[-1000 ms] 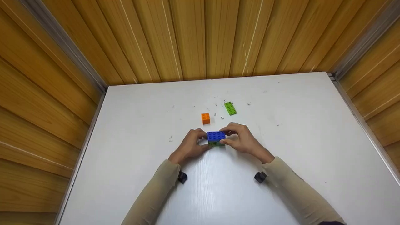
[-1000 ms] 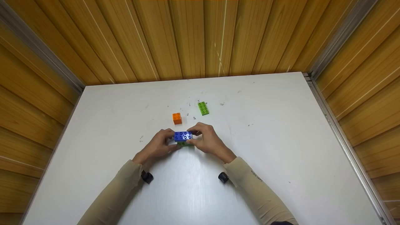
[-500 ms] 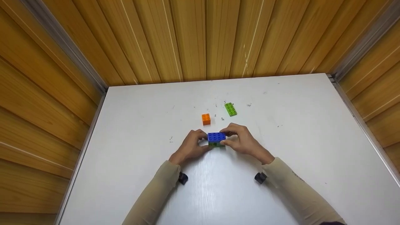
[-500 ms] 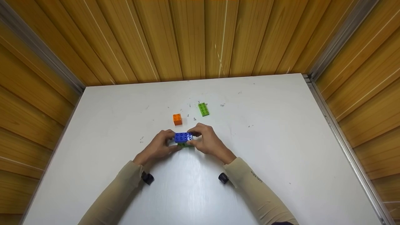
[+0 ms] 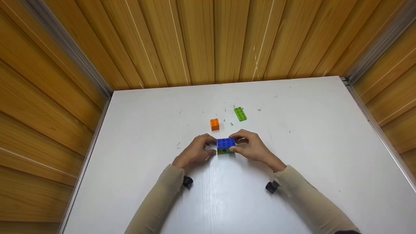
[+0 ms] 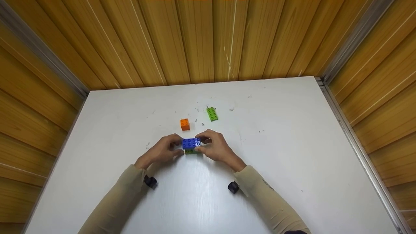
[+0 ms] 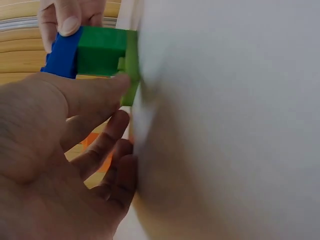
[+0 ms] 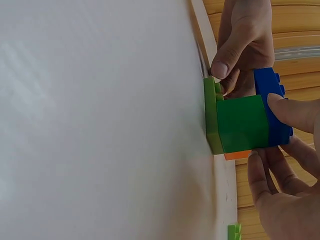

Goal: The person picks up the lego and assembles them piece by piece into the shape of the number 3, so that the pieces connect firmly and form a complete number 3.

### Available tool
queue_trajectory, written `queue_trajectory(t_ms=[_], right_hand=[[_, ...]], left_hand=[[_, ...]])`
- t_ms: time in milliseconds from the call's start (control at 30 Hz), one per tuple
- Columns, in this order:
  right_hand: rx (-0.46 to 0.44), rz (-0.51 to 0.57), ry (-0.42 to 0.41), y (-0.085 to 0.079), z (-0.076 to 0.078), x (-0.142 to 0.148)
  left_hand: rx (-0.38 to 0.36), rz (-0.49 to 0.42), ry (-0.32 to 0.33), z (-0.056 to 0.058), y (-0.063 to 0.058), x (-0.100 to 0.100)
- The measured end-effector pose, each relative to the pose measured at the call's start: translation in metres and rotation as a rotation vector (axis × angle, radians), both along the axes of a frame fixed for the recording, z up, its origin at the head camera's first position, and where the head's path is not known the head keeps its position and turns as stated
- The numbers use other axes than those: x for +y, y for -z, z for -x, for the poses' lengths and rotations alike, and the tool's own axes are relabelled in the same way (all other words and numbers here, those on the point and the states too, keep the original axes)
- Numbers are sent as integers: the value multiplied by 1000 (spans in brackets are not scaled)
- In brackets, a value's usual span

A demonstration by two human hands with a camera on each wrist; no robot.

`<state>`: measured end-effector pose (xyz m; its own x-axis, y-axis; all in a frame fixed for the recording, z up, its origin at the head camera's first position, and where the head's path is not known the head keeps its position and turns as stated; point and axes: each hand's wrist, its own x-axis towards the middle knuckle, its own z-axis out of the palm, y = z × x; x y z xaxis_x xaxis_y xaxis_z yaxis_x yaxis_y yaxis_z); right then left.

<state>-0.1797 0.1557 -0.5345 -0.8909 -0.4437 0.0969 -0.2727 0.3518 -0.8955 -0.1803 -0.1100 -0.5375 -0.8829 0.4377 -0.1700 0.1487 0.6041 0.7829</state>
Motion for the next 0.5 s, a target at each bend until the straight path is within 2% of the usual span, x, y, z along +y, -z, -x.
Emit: queue_trajectory(t_ms=[133, 367, 500], right_hand=[[-2, -8, 3, 2, 0, -1], [-3, -35, 23, 1, -1, 0], [1, -44, 22, 1, -1, 0]], left_hand=[[-45, -4, -42, 3, -7, -4], [-5, -28, -69, 13, -14, -6], [-7, -47, -97, 17, -16, -9]])
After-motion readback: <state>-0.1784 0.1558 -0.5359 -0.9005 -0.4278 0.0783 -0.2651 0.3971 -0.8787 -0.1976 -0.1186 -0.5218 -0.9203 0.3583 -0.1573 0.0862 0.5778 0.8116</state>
